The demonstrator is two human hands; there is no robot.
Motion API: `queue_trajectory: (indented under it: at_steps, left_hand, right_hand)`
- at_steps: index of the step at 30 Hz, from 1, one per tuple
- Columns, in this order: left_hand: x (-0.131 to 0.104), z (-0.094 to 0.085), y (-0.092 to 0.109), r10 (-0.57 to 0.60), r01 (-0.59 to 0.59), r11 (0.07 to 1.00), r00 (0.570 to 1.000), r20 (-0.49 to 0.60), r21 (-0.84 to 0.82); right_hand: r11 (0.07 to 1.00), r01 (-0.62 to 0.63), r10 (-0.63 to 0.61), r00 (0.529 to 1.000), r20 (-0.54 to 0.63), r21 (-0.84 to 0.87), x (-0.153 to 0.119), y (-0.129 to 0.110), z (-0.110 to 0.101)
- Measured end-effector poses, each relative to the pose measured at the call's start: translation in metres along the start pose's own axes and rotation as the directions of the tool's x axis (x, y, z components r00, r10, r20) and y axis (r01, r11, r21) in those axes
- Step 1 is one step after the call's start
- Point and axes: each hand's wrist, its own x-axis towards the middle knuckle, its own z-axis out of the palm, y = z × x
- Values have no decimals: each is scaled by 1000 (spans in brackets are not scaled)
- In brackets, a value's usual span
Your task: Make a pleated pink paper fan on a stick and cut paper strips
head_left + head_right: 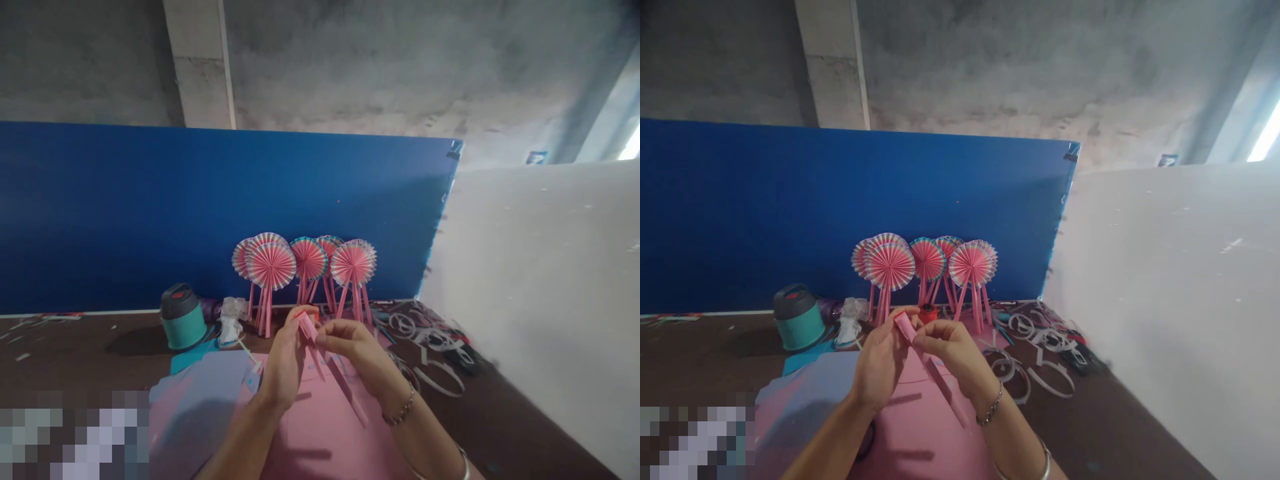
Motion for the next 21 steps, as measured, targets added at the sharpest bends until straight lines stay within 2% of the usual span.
queue_trajectory:
  at_steps: [6,21]
  left_hand:
    - [0,3,-1,2,0,1000,999,-42,25]
    - [1,-3,-10,43,-40,993,999,-21,111]
  right_hand:
    - [1000,-4,4,999,-51,8,1,2,1]
    - [1000,10,-11,998,-57,-21,1,1,1]
